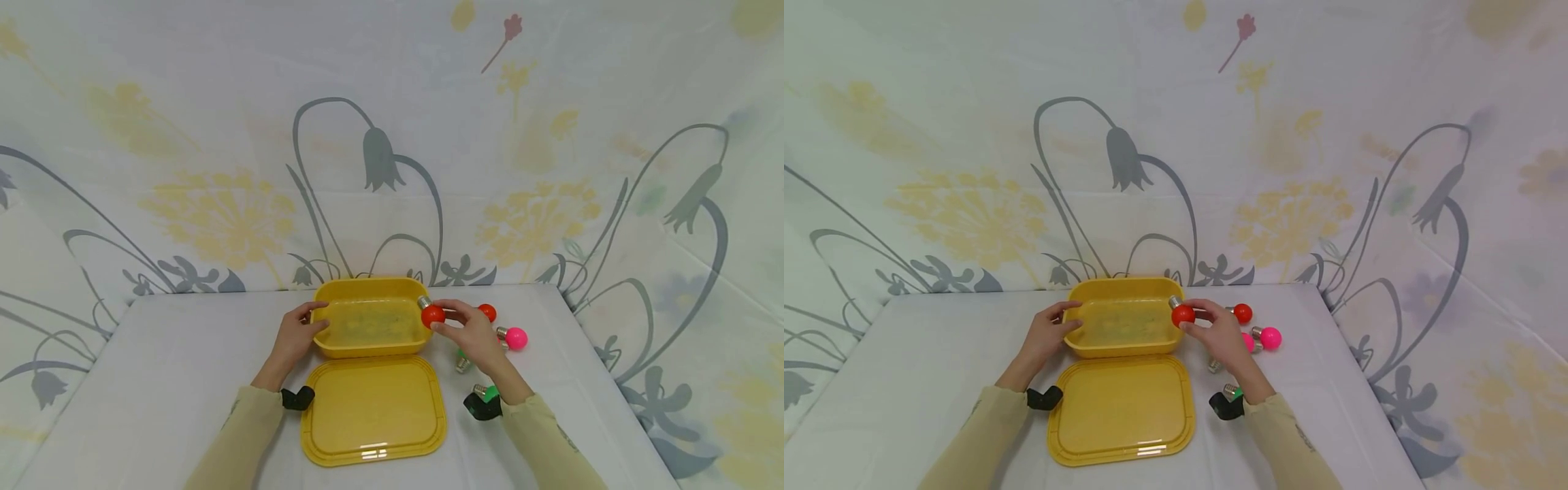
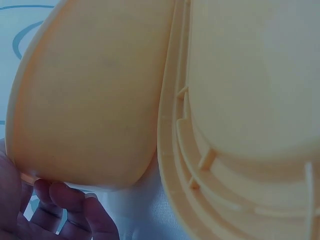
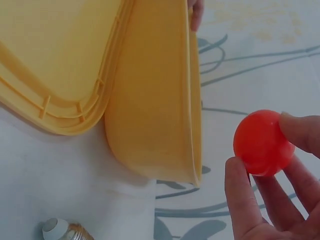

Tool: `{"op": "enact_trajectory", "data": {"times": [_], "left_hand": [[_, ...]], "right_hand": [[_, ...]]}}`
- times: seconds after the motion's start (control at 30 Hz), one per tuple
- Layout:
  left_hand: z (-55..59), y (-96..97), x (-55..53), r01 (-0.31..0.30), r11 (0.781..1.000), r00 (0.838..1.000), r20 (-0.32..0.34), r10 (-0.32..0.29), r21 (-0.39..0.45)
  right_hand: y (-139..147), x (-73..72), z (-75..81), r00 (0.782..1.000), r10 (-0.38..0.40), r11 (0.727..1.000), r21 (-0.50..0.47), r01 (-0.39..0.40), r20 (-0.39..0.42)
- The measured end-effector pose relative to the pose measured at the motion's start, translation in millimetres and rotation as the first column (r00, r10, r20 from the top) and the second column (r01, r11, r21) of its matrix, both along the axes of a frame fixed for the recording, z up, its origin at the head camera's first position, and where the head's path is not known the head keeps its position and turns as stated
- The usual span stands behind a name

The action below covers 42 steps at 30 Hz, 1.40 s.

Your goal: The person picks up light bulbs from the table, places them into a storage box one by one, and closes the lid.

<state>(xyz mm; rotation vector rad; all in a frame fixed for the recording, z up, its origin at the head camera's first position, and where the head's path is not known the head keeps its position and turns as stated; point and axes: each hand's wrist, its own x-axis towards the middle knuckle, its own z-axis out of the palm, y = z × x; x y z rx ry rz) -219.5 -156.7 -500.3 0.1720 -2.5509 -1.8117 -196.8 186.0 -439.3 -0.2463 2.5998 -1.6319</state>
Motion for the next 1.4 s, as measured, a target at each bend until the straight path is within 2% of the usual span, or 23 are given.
{"op": "enact_trajectory", "data": {"times": [0.83, 1.13, 1.4], "left_hand": [[-0.9, 1.5, -1.0, -0.009, 1.0, 1.0, -0.01, 0.009, 0.027], [-1.3, 1.1, -0.6, -0.014, 1.0, 1.0, -0.001, 0.014, 0.027], [-0.9, 2.6, 0.2, -0.024, 0.999, 1.0, 0.015, 0.024, 0.03]], "right_hand": [[-5.0, -19.6, 12.7, 0.995, 0.104, 0.994, -0.039, -0.104, 0.004], [-11.2, -29.8, 6.0, 0.993, 0.114, 0.989, -0.094, -0.11, 0.033], [-20.2, -34.7, 3.3, 0.991, 0.122, 0.988, -0.097, -0.116, 0.05]]}}
